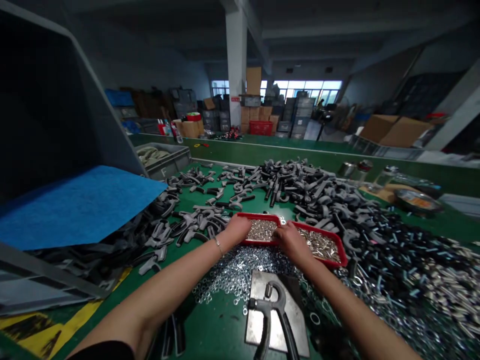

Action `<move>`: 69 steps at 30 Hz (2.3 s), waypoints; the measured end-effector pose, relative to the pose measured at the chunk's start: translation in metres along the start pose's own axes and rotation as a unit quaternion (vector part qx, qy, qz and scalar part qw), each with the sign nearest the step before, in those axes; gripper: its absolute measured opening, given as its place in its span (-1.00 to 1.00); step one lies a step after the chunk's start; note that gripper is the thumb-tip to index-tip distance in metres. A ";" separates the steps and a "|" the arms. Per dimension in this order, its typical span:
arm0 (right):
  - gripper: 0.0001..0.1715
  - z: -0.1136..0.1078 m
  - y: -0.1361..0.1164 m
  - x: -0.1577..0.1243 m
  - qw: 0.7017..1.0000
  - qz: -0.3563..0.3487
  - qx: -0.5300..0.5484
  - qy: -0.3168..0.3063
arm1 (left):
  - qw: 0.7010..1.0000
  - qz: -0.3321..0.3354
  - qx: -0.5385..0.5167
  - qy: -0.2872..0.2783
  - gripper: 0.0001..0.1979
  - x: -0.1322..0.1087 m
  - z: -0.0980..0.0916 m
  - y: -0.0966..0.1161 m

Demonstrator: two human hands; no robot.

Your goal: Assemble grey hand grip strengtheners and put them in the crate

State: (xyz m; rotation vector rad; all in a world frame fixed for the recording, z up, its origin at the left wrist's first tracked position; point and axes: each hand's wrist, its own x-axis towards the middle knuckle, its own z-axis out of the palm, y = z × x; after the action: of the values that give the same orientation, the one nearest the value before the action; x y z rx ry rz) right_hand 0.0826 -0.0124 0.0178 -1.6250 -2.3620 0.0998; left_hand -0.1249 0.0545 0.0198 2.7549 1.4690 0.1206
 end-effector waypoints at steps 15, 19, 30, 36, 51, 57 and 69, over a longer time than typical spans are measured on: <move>-0.73 0.045 0.013 0.044 0.983 0.091 0.162 0.008 | 0.992 -0.033 -0.085 0.087 -0.90 -0.054 0.009 0.019; -0.84 0.036 0.015 0.020 0.945 0.136 0.293 0.050 | 0.974 0.065 -0.215 0.027 -0.89 -0.117 0.006 0.069; -0.64 0.012 -0.016 -0.143 0.827 0.197 0.526 0.016 | 0.992 0.127 -0.014 -0.004 -0.82 -0.145 0.033 0.119; -0.67 0.031 -0.030 -0.167 0.867 0.168 0.467 0.040 | 0.975 0.210 0.067 0.032 -0.80 -0.145 0.039 0.126; -0.79 0.060 -0.047 -0.157 0.981 -0.053 0.170 0.074 | 0.986 0.057 -0.142 0.066 -0.86 -0.160 0.053 0.116; -0.80 0.059 -0.044 -0.155 0.989 -0.081 0.106 0.062 | 0.943 -0.044 -0.322 0.078 -0.90 -0.156 0.046 0.107; -0.74 0.051 -0.045 -0.163 0.987 -0.138 0.077 0.042 | 0.983 0.054 -0.154 0.084 -0.84 -0.160 0.053 0.118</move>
State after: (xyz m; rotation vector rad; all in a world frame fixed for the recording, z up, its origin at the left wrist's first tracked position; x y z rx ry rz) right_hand 0.0832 -0.1748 -0.0518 -1.1972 -2.4221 0.1517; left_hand -0.1124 -0.1429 -0.0366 2.6202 1.2084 0.5456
